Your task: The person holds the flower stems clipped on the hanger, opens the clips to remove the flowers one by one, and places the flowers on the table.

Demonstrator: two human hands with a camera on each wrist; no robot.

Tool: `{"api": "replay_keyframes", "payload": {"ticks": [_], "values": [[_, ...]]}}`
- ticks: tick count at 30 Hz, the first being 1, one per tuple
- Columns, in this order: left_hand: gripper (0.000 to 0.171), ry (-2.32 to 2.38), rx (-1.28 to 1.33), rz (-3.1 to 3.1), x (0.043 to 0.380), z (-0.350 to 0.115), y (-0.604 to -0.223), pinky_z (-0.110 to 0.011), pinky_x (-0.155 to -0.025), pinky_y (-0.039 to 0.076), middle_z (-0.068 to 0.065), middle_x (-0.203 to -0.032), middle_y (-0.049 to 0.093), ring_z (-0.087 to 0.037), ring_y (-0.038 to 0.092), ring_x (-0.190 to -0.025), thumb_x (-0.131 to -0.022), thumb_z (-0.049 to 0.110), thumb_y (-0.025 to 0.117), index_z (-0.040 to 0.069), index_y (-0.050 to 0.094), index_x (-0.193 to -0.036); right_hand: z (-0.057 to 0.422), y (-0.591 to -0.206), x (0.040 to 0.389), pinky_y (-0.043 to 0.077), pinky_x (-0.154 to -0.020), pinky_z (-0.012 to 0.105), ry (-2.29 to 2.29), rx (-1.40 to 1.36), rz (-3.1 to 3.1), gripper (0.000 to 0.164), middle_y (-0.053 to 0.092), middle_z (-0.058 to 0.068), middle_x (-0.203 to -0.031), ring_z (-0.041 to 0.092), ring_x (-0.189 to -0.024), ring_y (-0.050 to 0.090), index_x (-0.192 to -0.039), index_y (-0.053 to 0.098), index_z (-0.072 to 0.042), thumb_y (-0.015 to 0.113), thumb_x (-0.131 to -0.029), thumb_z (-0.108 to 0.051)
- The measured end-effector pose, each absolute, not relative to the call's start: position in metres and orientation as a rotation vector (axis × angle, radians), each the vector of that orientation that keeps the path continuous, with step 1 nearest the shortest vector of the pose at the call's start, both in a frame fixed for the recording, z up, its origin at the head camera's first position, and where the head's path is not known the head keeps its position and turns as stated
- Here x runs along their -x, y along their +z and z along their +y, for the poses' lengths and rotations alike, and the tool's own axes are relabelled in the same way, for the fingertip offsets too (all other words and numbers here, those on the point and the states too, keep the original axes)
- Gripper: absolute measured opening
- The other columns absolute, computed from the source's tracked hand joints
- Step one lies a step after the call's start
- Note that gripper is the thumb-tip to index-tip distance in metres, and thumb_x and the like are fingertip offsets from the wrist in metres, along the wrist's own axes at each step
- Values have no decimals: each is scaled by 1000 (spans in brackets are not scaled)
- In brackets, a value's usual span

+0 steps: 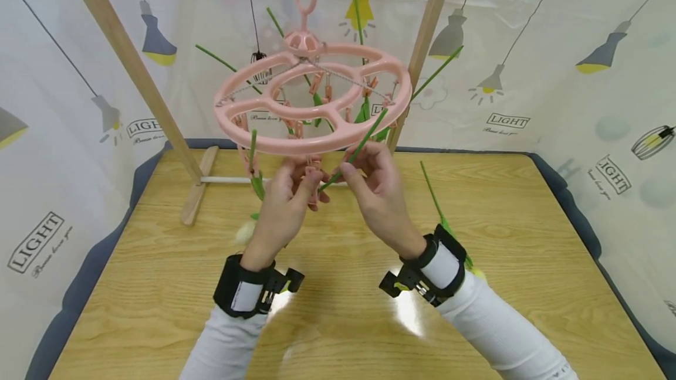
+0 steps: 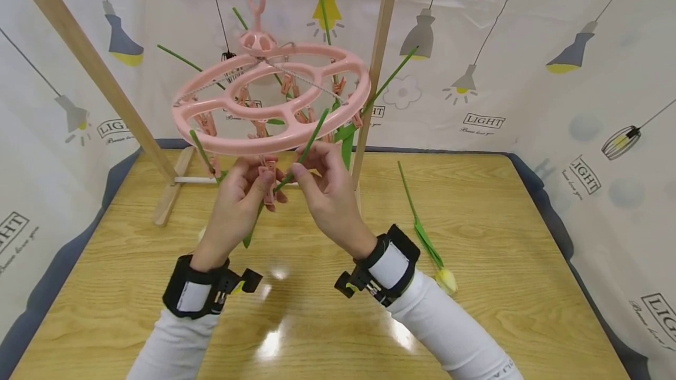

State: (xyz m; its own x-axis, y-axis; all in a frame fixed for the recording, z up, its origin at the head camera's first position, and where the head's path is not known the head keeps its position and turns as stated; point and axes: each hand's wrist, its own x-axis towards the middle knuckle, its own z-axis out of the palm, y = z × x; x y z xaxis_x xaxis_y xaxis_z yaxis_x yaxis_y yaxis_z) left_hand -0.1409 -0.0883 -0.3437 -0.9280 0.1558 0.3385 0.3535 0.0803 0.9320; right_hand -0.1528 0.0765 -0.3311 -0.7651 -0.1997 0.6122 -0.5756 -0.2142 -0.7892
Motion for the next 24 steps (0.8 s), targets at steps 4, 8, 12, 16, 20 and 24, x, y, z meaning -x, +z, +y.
{"api": "replay_keyframes", "payload": {"ticks": [4,8,12,16,20,24], "values": [[28,-1938,522,-2175,143,-87,-346,-24,-65,56,-23,-101,64,-9,65,-73,-104,14,47,-4,46,-126,76,-334,153,61,-80,30,2037,-932,-1804,21,54,2,-101,11,-91,62,-114,38,16,49,-97,10],[20,-1947,537,-2132,144,-84,-347,-26,-70,57,-22,-94,60,-9,58,-72,-104,8,46,-6,46,-118,75,-337,153,62,-76,37,2010,-944,-1820,21,54,0,-101,11,-92,62,-114,38,16,49,-99,6],[17,-1979,548,-2088,144,-84,-348,-27,-72,58,-17,-89,56,-8,52,-68,-103,4,45,-7,47,-116,73,-337,154,62,-74,41,2039,-937,-1803,21,55,-2,-102,13,-91,63,-114,38,16,49,-99,6],[17,-1943,537,-2096,144,-84,-348,-24,-66,55,-15,-84,56,-7,55,-67,-102,4,48,-6,48,-115,72,-337,154,62,-73,41,2053,-921,-1800,22,56,-2,-101,16,-89,64,-114,37,18,49,-98,8],[14,-1877,507,-2123,145,-85,-347,-21,-57,47,-17,-80,57,-7,54,-63,-101,4,51,-5,50,-112,71,-337,155,62,-72,40,2034,-898,-1818,22,55,1,-100,16,-88,65,-114,37,18,50,-97,10],[10,-1829,481,-2126,145,-86,-347,-21,-52,42,-18,-80,62,-9,51,-58,-101,4,52,-4,52,-107,71,-338,154,62,-73,37,2013,-885,-1823,24,55,2,-99,12,-88,64,-114,38,18,52,-96,9]]}}
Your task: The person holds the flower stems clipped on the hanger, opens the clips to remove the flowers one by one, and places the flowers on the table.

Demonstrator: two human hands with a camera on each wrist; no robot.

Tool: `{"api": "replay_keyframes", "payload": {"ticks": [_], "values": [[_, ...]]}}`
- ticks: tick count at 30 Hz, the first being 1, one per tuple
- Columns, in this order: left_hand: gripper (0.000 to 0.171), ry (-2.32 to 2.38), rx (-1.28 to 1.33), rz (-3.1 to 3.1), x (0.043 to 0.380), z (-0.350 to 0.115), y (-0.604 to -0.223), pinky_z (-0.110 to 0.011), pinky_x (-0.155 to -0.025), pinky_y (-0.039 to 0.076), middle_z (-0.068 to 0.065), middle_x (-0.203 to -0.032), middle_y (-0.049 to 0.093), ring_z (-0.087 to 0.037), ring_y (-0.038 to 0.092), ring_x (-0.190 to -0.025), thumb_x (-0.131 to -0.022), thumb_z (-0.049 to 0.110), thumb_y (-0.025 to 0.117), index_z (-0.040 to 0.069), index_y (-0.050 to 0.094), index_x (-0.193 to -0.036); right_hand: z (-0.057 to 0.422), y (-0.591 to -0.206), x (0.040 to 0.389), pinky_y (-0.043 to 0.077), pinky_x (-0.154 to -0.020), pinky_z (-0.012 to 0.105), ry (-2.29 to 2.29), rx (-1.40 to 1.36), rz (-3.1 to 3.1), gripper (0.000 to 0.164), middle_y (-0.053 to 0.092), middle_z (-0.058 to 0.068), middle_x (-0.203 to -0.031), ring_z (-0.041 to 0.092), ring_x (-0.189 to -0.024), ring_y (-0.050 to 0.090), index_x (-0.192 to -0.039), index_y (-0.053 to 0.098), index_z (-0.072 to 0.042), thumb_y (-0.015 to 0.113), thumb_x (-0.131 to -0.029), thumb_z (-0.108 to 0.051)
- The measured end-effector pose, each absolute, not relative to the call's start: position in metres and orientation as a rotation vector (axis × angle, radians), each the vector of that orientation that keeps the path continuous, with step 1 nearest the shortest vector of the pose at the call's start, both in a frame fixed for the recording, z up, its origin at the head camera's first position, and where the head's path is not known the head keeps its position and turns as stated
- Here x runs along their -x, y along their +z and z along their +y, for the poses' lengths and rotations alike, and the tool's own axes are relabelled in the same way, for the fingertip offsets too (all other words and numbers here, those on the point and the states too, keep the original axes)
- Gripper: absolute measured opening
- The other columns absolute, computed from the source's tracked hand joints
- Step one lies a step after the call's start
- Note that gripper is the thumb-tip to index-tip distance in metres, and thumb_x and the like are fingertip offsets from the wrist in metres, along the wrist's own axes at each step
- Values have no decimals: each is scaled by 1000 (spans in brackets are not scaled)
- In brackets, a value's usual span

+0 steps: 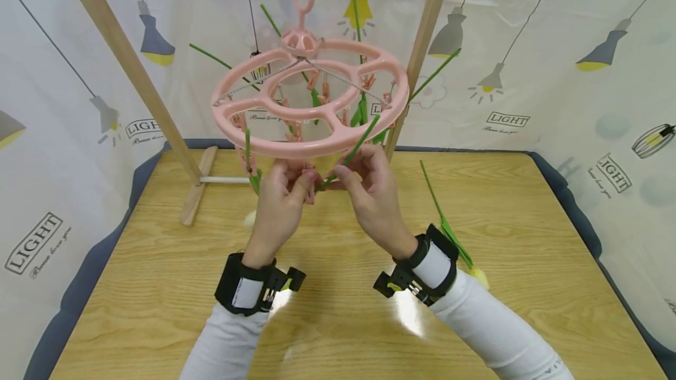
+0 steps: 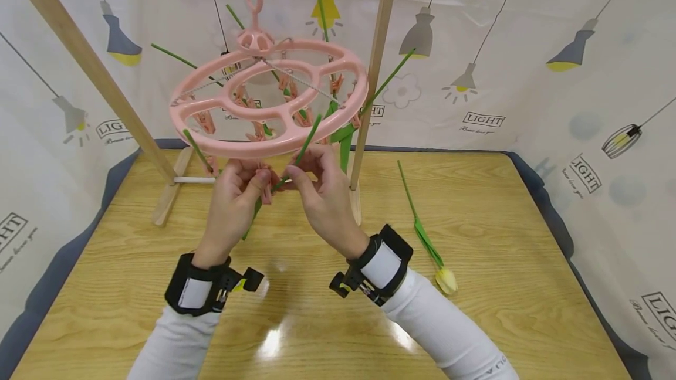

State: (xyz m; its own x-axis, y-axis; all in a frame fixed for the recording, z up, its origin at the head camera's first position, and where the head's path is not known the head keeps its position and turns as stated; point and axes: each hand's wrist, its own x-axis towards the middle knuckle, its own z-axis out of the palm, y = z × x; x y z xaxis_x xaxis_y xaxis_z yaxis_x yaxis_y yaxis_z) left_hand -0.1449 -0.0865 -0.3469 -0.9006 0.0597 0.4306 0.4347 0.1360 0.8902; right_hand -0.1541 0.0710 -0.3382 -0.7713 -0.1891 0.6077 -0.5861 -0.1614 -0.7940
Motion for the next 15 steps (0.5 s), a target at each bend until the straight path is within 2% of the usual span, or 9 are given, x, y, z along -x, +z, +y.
{"api": "replay_keyframes", "payload": {"ticks": [8,10,15], "values": [[9,-1809,503,-2106,145,-88,-347,-21,-53,45,-21,-82,66,-9,54,-58,-101,3,52,-7,53,-102,76,-340,154,61,-74,30,1994,-927,-1806,48,55,-4,-100,8,-88,62,-115,38,16,59,-97,-24],[10,-1828,498,-2101,145,-88,-347,-22,-54,47,-22,-83,66,-9,54,-59,-101,2,51,-7,53,-104,79,-341,154,60,-74,27,1983,-928,-1812,48,55,-4,-100,8,-88,62,-116,38,17,58,-98,-23],[9,-1865,478,-2079,146,-90,-348,-23,-54,48,-23,-83,65,-12,56,-60,-101,1,50,-6,51,-107,87,-341,155,57,-73,22,1961,-894,-1833,36,55,-4,-100,8,-88,60,-118,38,16,56,-99,-8]]}}
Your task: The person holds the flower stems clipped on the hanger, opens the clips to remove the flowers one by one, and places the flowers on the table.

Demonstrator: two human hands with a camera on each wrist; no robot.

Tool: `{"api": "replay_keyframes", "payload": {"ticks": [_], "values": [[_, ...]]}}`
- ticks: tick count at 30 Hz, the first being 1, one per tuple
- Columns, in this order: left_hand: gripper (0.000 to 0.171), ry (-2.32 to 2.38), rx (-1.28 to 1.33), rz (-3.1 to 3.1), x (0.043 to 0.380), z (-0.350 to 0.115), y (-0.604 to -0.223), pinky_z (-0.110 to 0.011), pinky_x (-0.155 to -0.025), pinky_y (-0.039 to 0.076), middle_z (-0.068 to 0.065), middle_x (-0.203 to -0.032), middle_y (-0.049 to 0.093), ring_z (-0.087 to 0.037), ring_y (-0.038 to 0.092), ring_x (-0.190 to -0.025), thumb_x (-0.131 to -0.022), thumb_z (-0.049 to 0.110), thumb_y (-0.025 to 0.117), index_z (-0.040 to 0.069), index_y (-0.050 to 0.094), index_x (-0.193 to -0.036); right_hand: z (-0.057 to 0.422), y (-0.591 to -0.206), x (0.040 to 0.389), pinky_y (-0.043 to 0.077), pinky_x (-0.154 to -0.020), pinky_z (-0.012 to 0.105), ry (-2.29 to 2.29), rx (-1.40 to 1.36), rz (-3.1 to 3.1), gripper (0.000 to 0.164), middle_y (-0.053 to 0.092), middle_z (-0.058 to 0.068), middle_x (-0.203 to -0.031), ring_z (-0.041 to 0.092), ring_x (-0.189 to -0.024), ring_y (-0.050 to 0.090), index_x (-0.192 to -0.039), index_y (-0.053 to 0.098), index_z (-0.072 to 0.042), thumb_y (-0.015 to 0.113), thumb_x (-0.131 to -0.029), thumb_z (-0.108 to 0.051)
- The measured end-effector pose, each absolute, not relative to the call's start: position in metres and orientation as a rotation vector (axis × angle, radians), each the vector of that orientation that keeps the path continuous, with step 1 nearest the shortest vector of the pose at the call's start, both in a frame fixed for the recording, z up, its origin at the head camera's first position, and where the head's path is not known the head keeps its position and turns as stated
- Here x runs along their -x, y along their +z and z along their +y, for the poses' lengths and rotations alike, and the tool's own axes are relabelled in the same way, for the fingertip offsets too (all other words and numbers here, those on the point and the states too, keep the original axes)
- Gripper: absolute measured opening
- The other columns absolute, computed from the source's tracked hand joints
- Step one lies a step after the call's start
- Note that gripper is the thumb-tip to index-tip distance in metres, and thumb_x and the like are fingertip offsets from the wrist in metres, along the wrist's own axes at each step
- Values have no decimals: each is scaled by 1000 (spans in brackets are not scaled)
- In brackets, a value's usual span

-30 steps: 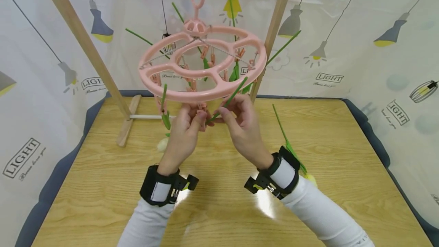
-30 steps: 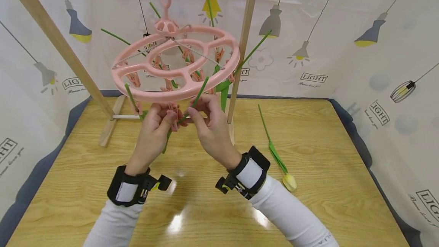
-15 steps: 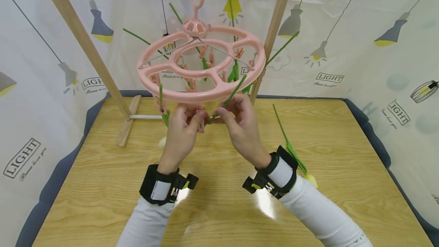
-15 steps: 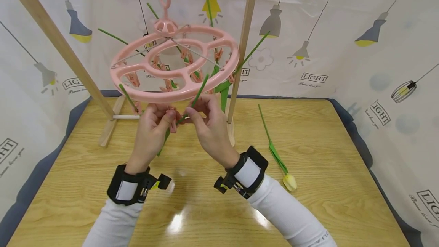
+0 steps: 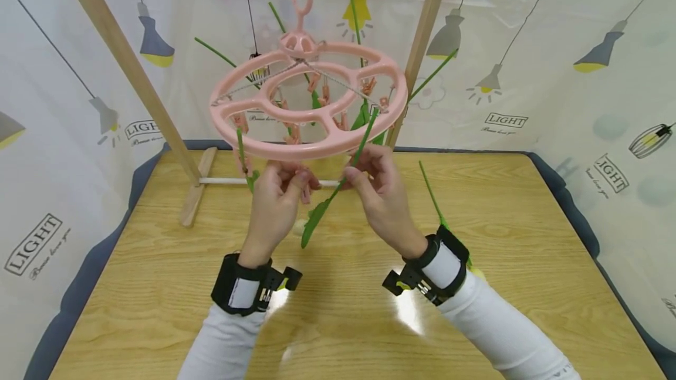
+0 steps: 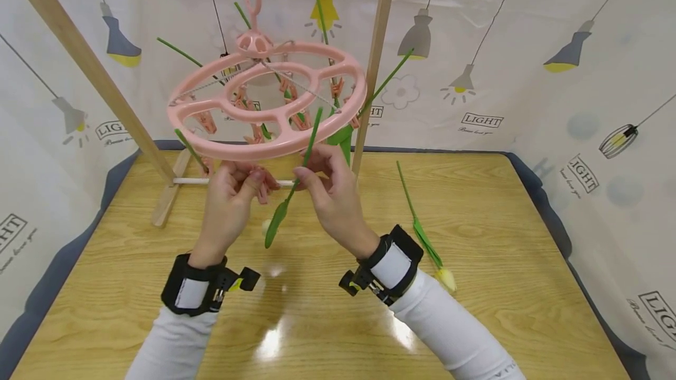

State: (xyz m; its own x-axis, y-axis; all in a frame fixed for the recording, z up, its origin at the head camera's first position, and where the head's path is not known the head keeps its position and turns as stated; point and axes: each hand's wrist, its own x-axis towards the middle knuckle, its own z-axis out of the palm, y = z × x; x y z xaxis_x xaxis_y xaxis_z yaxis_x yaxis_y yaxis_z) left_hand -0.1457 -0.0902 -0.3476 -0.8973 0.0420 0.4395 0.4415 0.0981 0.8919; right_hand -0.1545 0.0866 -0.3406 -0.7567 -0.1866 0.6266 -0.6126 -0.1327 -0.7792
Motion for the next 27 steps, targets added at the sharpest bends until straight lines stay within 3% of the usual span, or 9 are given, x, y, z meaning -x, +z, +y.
{"api": "replay_keyframes", "payload": {"ticks": [5,8,15,21,27], "values": [[7,-1878,482,-2048,147,-92,-348,-23,-55,50,-23,-83,65,-18,57,-61,-101,0,49,-5,49,-106,98,-336,157,56,-72,21,1881,-870,-1820,34,55,-2,-100,9,-86,59,-118,38,18,55,-99,-5],[6,-1890,484,-2044,147,-93,-348,-25,-56,51,-21,-83,65,-21,58,-62,-101,1,50,-3,49,-105,105,-333,160,55,-70,20,1811,-869,-1807,40,56,-4,-99,8,-83,59,-117,39,19,57,-100,-13],[18,-1914,471,-2146,145,-98,-348,-22,-66,54,-20,-94,64,-8,61,-74,-101,5,52,-3,46,-116,117,-329,165,53,-67,19,1743,-835,-1776,49,55,-9,-97,5,-80,57,-115,39,20,58,-100,-23],[27,-1925,507,-2190,145,-100,-349,-23,-76,57,-22,-107,61,-7,65,-88,-102,6,50,-3,44,-127,123,-330,165,54,-68,18,1737,-820,-1788,53,54,-8,-98,6,-81,57,-116,37,21,59,-100,-24],[29,-1970,610,-2116,144,-102,-353,-26,-78,56,-24,-109,59,-10,64,-92,-102,5,49,-4,42,-129,131,-332,167,55,-68,18,1745,-796,-1776,39,55,-6,-98,7,-80,58,-117,45,10,60,-99,-21]]}}
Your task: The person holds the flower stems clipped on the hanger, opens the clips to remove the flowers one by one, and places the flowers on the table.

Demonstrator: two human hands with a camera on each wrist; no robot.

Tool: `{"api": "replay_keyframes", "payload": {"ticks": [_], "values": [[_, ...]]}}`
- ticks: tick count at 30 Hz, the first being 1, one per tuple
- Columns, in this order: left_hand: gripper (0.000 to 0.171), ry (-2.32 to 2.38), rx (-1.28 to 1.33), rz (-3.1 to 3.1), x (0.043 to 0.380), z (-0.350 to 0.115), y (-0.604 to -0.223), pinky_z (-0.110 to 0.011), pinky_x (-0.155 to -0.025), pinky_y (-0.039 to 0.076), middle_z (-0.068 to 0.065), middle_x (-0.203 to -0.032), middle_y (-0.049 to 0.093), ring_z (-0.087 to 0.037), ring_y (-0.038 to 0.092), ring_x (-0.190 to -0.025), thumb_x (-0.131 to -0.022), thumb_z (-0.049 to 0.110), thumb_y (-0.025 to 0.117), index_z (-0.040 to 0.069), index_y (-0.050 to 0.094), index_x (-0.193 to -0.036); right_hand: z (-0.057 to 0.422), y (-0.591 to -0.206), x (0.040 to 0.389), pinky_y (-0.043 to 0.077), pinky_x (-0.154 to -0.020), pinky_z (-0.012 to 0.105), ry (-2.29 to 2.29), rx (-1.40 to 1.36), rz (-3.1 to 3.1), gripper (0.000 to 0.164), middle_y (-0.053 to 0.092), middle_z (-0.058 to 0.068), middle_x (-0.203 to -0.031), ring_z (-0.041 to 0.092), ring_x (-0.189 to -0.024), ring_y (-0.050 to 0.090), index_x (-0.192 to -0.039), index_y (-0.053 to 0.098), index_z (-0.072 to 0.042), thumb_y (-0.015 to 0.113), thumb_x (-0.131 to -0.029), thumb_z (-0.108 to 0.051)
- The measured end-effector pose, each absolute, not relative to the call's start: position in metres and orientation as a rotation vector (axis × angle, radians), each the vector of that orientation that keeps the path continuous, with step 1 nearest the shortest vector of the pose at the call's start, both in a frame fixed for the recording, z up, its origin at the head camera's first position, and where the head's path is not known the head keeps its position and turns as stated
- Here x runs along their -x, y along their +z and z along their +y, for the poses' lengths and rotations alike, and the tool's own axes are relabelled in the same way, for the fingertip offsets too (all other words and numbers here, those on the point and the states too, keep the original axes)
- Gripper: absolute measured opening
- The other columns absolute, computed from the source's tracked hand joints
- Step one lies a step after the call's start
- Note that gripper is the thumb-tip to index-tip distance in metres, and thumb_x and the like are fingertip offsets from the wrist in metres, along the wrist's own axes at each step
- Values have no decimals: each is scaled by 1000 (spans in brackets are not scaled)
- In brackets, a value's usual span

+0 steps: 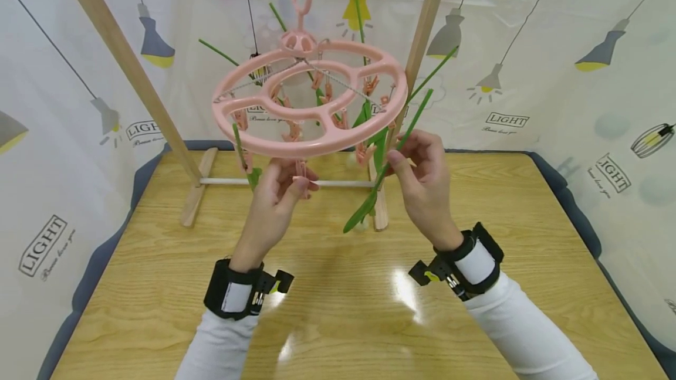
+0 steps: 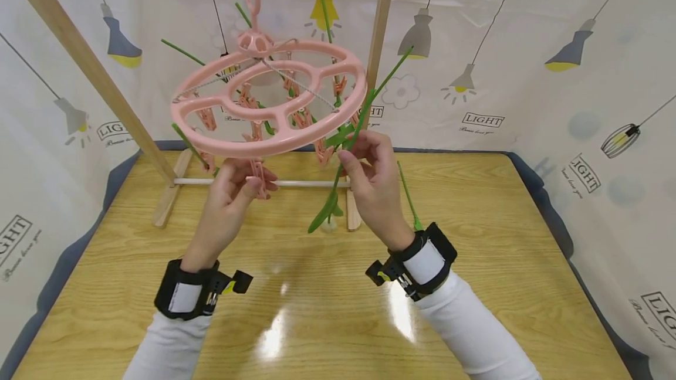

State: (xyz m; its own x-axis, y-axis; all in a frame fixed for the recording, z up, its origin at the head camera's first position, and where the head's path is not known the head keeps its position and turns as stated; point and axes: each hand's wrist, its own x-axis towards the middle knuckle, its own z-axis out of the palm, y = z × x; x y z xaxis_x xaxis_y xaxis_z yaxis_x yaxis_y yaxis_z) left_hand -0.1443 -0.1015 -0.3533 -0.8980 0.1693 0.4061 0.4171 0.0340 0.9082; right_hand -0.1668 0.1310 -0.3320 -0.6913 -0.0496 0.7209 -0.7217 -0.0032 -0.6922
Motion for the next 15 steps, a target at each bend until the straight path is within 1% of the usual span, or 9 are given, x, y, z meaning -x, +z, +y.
{"api": "replay_keyframes", "payload": {"ticks": [1,8,12,15], "values": [[30,-1979,620,-2103,144,-102,-354,-26,-78,56,-24,-109,59,-11,64,-93,-102,5,49,-5,41,-130,133,-332,167,55,-68,18,1745,-789,-1775,36,55,-6,-97,7,-80,58,-117,46,8,60,-99,-20],[33,-2012,650,-2053,143,-103,-356,-23,-80,55,-24,-111,58,-11,64,-94,-101,4,51,-4,41,-132,142,-329,167,54,-66,19,1742,-729,-1775,31,54,-3,-96,9,-78,57,-116,46,9,59,-99,-13],[33,-2005,653,-2037,143,-105,-357,-22,-79,55,-22,-110,58,-11,64,-93,-101,3,51,-5,42,-132,149,-326,167,54,-64,19,1753,-708,-1778,24,55,-2,-95,10,-76,58,-118,48,2,57,-100,-10],[33,-1991,654,-2024,143,-106,-359,-22,-78,55,-20,-109,59,-11,64,-93,-101,2,50,-6,42,-132,155,-326,170,54,-62,19,1751,-687,-1790,21,56,-3,-93,9,-75,58,-120,48,-1,55,-100,-6]]}}
